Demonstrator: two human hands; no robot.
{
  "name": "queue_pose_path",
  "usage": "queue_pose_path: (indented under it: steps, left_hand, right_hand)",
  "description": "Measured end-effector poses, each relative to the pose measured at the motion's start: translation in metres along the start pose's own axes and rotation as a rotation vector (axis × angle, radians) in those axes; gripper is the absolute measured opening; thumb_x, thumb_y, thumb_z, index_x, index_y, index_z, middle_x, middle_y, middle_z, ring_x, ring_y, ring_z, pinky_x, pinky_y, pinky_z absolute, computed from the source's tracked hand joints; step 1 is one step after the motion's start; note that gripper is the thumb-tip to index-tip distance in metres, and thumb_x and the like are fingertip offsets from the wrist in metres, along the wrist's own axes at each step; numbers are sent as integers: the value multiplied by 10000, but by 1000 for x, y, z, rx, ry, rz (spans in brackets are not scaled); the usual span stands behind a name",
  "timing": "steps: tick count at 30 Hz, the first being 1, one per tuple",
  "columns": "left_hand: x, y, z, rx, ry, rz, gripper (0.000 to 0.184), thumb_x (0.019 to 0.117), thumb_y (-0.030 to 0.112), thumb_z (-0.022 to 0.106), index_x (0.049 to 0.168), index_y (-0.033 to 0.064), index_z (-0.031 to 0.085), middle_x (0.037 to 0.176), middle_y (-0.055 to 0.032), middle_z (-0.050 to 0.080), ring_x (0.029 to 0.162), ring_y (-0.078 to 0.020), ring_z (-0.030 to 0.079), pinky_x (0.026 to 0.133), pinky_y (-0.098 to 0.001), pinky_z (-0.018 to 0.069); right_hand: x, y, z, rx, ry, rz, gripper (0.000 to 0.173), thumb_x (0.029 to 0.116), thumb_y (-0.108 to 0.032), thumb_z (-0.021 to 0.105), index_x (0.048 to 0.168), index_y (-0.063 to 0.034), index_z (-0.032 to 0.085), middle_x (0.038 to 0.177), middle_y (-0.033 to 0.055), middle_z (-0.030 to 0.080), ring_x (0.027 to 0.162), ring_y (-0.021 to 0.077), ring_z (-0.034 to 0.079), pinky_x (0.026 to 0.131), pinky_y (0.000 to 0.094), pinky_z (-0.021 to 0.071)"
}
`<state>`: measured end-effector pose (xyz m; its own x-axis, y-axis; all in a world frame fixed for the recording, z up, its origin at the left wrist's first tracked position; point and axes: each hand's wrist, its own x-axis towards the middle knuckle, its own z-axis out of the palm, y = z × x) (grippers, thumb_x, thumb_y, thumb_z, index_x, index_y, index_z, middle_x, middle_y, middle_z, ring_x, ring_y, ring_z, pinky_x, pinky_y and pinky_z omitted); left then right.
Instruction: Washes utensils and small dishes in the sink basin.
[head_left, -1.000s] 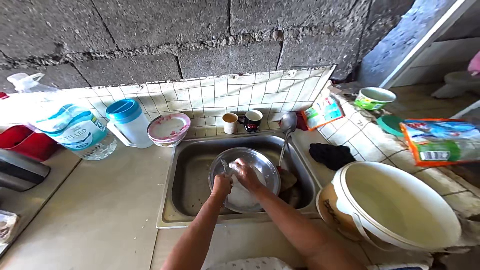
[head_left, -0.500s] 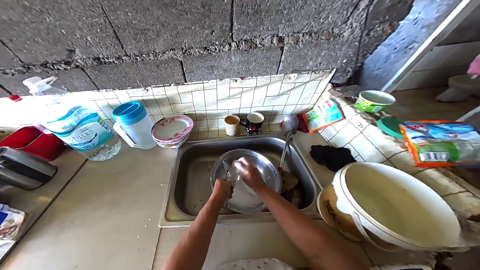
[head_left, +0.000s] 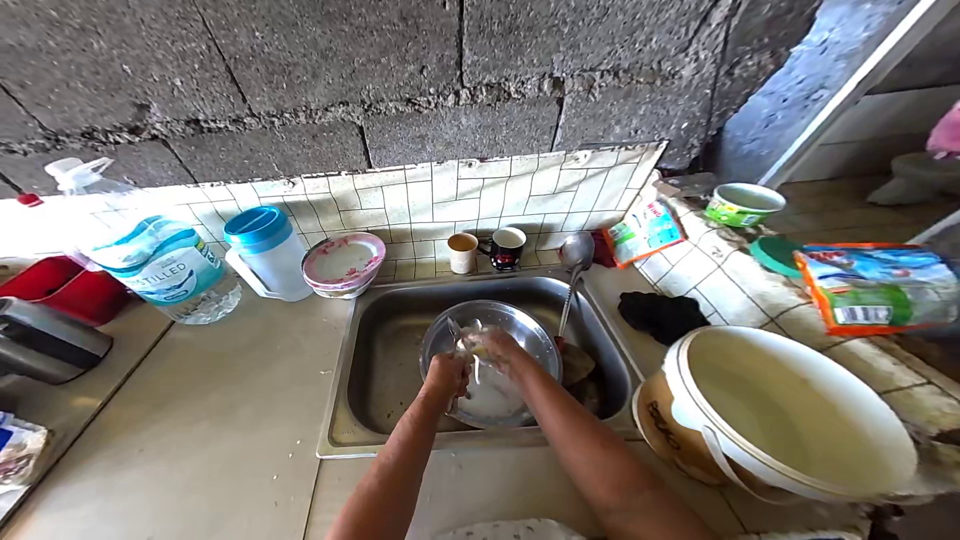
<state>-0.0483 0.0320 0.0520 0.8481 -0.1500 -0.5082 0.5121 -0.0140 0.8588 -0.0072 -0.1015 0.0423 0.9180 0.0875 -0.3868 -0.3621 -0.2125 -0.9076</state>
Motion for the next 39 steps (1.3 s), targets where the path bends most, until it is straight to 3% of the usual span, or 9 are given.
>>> queue_pose_path:
  steps: [3, 7, 12, 16, 19, 24, 28, 33, 39]
  left_hand:
    - [1, 5, -4, 33, 3, 7, 179, 1095, 128, 449, 1039, 4, 565, 660, 22, 473, 451, -44, 401, 426, -186, 369]
    - [1, 1, -13, 89, -24, -24, 163, 1095, 119, 435, 1053, 7, 546, 679, 17, 481, 454, -41, 398, 429, -187, 365]
    - [4, -4, -10, 90, -14, -59, 179, 1089, 106, 452, 1107, -14, 583, 676, 26, 476, 461, -43, 398, 437, -187, 368]
    - [6, -7, -21, 110, -37, -98, 156, 1089, 110, 454, 1096, 3, 567, 676, 29, 477, 456, -35, 397, 431, -176, 363]
    - [9, -14, -24, 178, -55, -138, 181, 1087, 98, 447, 1133, -12, 583, 677, 35, 472, 467, -37, 399, 443, -181, 365]
    - [14, -15, -37, 252, 29, -163, 218, 1092, 108, 434, 1185, -15, 588, 691, 25, 480, 483, -52, 407, 461, -200, 376]
    - [23, -18, -43, 145, 56, -158, 237, 1091, 249, 509, 1074, 25, 586, 606, 47, 423, 422, -45, 395, 415, -187, 381]
    - [29, -26, -37, 12, 91, -149, 199, 1090, 168, 486, 1085, 3, 597, 598, 41, 443, 426, -49, 433, 426, -189, 418]
    - [31, -35, -37, -126, 122, -129, 274, 1108, 118, 381, 1242, -50, 553, 962, -112, 693, 719, -154, 693, 636, -292, 577]
  right_hand:
    - [1, 4, 8, 73, 47, -35, 334, 1064, -210, 546, 1272, 42, 617, 1136, 174, 651, 952, 199, 610, 868, 368, 512]
    - [-3, 2, 4, 87, -112, 77, 240, 1043, -146, 568, 1220, 16, 561, 918, 76, 591, 694, 102, 548, 609, 249, 474]
    - [15, 8, -3, -1, 21, -60, 305, 1041, -122, 568, 1299, 24, 640, 1251, 196, 658, 1082, 226, 631, 956, 387, 505]
    - [11, 14, 4, -42, -126, 120, 280, 1024, -154, 614, 1259, -6, 580, 967, 76, 604, 700, 90, 536, 611, 244, 460]
    - [18, 11, -5, -145, -111, 94, 357, 1033, -166, 603, 1344, 9, 603, 1247, 190, 644, 1009, 223, 613, 875, 390, 499]
    - [67, 48, -11, -535, -47, 14, 404, 1049, -267, 585, 1276, 61, 645, 1308, 278, 635, 1241, 383, 609, 1089, 530, 447]
    - [64, 66, 22, -1076, -310, 88, 401, 1029, -185, 587, 1338, 70, 592, 1418, 291, 558, 1346, 454, 520, 1094, 629, 408]
    - [57, 73, 33, -1215, -410, -12, 365, 1026, -48, 527, 1352, 112, 565, 1456, 303, 519, 1388, 466, 467, 1114, 631, 372]
    - [46, 35, 12, -1044, -271, -48, 412, 1035, -250, 563, 1304, 59, 604, 1330, 293, 609, 1288, 454, 560, 1049, 642, 423]
